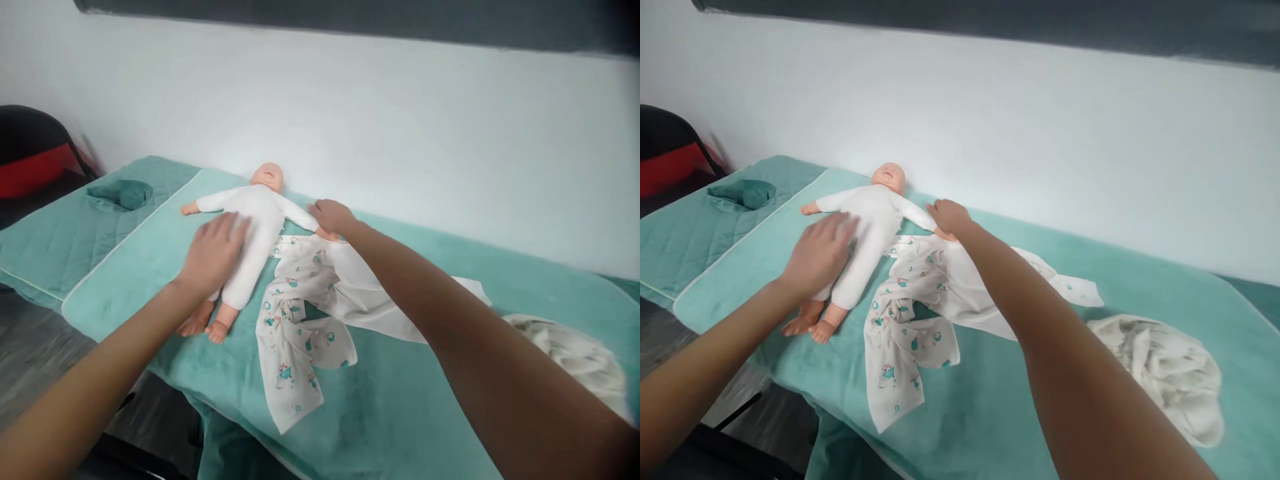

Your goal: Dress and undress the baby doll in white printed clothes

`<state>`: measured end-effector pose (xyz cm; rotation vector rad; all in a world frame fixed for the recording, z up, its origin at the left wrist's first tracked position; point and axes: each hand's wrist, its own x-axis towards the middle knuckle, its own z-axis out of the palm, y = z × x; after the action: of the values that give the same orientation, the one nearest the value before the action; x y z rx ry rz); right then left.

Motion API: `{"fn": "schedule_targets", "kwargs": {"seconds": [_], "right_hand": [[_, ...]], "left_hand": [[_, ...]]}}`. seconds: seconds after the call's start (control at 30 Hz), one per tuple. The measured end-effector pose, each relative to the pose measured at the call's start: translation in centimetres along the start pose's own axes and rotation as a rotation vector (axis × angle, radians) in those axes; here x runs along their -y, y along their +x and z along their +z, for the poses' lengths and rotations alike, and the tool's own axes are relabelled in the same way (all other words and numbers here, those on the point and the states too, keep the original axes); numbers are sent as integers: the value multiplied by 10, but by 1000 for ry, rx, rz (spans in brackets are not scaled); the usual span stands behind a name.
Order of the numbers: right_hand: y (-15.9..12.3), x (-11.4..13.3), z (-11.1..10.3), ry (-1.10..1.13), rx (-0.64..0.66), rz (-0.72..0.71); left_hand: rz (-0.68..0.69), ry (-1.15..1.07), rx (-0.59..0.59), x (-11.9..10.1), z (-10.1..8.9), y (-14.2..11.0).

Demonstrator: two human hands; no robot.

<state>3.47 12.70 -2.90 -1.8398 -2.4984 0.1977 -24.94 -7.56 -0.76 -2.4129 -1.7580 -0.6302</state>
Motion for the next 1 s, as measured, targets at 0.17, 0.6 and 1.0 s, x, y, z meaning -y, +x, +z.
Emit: {"fn": "schedule_targets", "kwargs": {"seconds": [0.17, 0.6, 1.0], "right_hand": [[-81, -62, -7, -231, 198, 130], [-297, 17, -26, -401, 17, -442], [-367, -54, -50, -123, 248, 107]], "left_hand": [[500, 101, 194, -59, 0, -42], [570, 51, 121, -150, 23, -24], [106, -260, 9, -215, 10, 10]]}}
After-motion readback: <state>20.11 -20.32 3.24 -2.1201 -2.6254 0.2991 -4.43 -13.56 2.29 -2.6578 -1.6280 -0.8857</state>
